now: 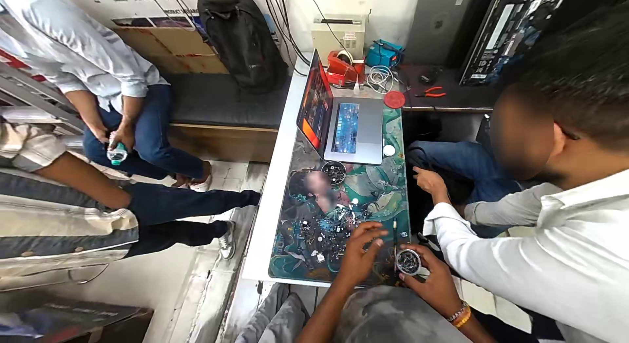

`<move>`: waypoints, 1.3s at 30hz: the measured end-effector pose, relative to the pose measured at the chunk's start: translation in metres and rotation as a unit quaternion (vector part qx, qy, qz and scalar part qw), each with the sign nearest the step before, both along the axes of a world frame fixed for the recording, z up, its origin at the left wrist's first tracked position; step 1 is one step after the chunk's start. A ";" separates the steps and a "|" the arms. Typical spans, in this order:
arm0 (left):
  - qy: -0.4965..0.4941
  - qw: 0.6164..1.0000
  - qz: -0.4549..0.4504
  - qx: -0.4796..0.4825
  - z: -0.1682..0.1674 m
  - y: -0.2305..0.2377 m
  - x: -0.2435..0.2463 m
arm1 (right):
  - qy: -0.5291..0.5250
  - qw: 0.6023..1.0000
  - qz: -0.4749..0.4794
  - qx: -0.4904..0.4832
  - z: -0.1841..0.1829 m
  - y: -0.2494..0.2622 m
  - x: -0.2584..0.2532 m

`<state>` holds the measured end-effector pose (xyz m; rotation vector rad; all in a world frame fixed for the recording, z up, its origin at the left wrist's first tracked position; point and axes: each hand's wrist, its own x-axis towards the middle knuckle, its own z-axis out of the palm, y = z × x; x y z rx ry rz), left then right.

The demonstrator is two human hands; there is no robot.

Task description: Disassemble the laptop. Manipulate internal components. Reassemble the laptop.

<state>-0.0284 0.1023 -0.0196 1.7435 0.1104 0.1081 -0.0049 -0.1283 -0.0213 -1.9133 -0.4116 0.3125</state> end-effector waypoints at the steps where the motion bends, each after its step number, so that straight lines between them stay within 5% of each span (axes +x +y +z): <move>1: 0.026 0.998 0.049 0.004 -0.016 0.009 0.001 | 0.003 1.000 -0.004 -0.002 -0.001 -0.002 -0.001; 4: 0.144 0.970 0.103 0.169 -0.088 0.043 -0.017 | 0.004 1.000 -0.015 -0.005 -0.004 -0.007 -0.002; 6: 0.181 0.932 0.054 0.308 -0.130 0.048 -0.042 | 0.003 1.000 -0.013 -0.005 -0.003 -0.010 -0.002; 9: 0.175 0.891 -0.063 0.415 -0.150 0.025 -0.066 | 0.004 1.000 -0.019 -0.005 -0.001 -0.013 -0.003; 15: 0.166 0.862 -0.206 0.433 -0.161 -0.001 -0.055 | 0.005 1.000 -0.016 -0.014 -0.001 -0.014 -0.006; 31: 0.214 0.829 -0.023 0.516 -0.163 0.063 -0.063 | 0.014 1.000 -0.015 0.000 -0.001 -0.011 -0.004; 39: 0.169 0.868 -0.148 0.442 -0.157 0.009 -0.041 | 0.015 1.000 -0.019 -0.003 -0.001 -0.014 -0.004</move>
